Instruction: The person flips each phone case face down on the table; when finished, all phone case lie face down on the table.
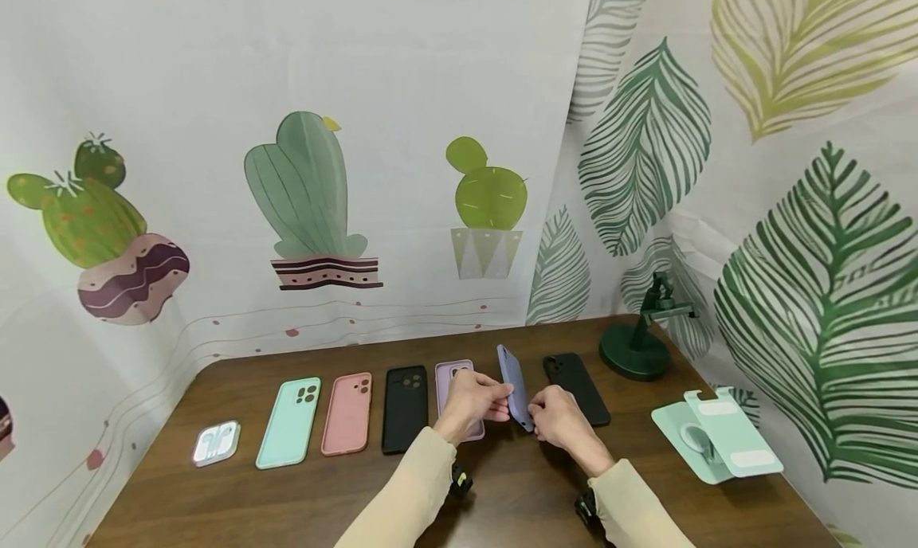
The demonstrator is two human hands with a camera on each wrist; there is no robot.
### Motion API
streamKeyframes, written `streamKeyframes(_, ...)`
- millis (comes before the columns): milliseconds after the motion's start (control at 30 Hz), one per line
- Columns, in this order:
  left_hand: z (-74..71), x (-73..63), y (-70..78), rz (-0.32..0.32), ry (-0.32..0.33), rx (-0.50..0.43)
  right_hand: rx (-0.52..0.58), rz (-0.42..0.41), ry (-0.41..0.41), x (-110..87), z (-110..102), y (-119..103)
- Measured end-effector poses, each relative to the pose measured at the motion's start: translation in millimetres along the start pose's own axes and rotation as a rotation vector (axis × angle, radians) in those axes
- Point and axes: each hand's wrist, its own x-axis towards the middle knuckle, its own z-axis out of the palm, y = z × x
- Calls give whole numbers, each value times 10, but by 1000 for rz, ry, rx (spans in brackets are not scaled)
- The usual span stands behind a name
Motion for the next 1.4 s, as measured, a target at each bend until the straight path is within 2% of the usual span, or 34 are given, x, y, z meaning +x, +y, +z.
streamKeyframes(67,-4,-3,-6,-8,8,8,-18,-17,1,33,0,57)
streamKeyframes(167,-5,-16,-6,-17,12,25,-57,-34,-2,212,62,297)
streamKeyframes(267,0,-25,-1,-17,13,37,-122,-72,26,412,148,558)
streamKeyframes(367,9,-21,-4,-13,14,41,-181,-99,66,501,188,675)
streamKeyframes(533,35,-17,-4,9,36,99,-223,-88,84,529,179,707)
streamKeyframes(767,85,-43,-19,44,90,237,-238,-78,123,471,151,630)
streamKeyframes(967,130,-44,-65,131,124,347,-252,-49,131,430,127,583)
streamKeyframes(1067,143,35,-135,180,143,421,-247,-55,138,418,112,562)
streamKeyframes(1267,142,361,-437,208,171,622,-274,-52,137,472,131,602)
streamKeyframes(1400,149,459,-548,235,196,711,-282,-51,137,530,163,673)
